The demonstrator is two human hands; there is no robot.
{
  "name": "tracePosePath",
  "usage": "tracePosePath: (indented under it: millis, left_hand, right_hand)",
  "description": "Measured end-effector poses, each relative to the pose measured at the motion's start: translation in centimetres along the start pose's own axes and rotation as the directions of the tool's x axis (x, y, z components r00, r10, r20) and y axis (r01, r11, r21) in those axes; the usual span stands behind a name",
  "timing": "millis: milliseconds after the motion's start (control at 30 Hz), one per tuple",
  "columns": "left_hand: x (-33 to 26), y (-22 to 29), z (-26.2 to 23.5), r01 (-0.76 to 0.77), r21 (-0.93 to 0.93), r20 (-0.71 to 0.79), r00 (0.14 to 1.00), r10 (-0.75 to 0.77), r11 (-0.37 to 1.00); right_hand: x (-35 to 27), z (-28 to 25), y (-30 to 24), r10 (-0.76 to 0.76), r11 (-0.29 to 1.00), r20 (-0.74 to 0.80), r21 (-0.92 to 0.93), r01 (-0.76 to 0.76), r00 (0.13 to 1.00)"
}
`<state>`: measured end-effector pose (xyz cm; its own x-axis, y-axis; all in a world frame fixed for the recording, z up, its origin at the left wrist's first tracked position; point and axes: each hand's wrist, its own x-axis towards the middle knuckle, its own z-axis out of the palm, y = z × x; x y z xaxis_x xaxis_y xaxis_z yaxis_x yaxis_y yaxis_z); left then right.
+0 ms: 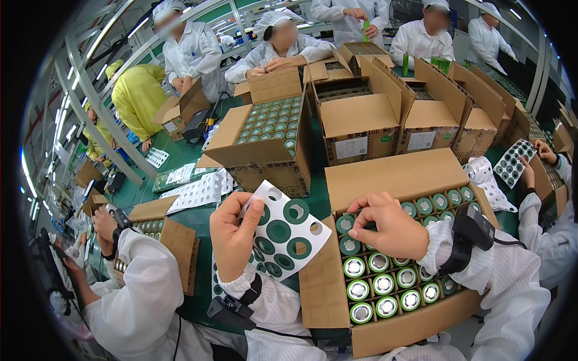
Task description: Applying circular green stickers to the top of cylindrical battery cells in a factory setting.
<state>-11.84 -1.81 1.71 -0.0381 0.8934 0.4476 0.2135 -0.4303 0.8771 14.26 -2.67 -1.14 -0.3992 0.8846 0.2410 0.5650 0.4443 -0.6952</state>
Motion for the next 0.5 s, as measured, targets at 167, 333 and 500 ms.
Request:
tracePosePath:
  millis: [167, 333, 500]
  left_hand:
    - [0.02, 0.25, -0.09, -0.004, 0.023, 0.001, 1.0, 0.004, 1.0]
    - [-0.04, 0.36, -0.1, -0.005, 0.023, -0.002, 1.0, 0.005, 1.0]
    - [-0.01, 0.24, 0.01, -0.004, 0.023, 0.003, 1.0, 0.004, 1.0]
  right_hand:
    - [0.03, -0.04, -0.14, -0.015, 0.999, 0.011, -0.05, 0.015, 1.0]
    - [0.02, 0.16, -0.09, -0.03, 0.999, -0.015, -0.025, 0.03, 0.999]
    - [-0.04, 0.38, 0.37, -0.062, 0.998, -0.042, -0.033, 0.06, 0.997]
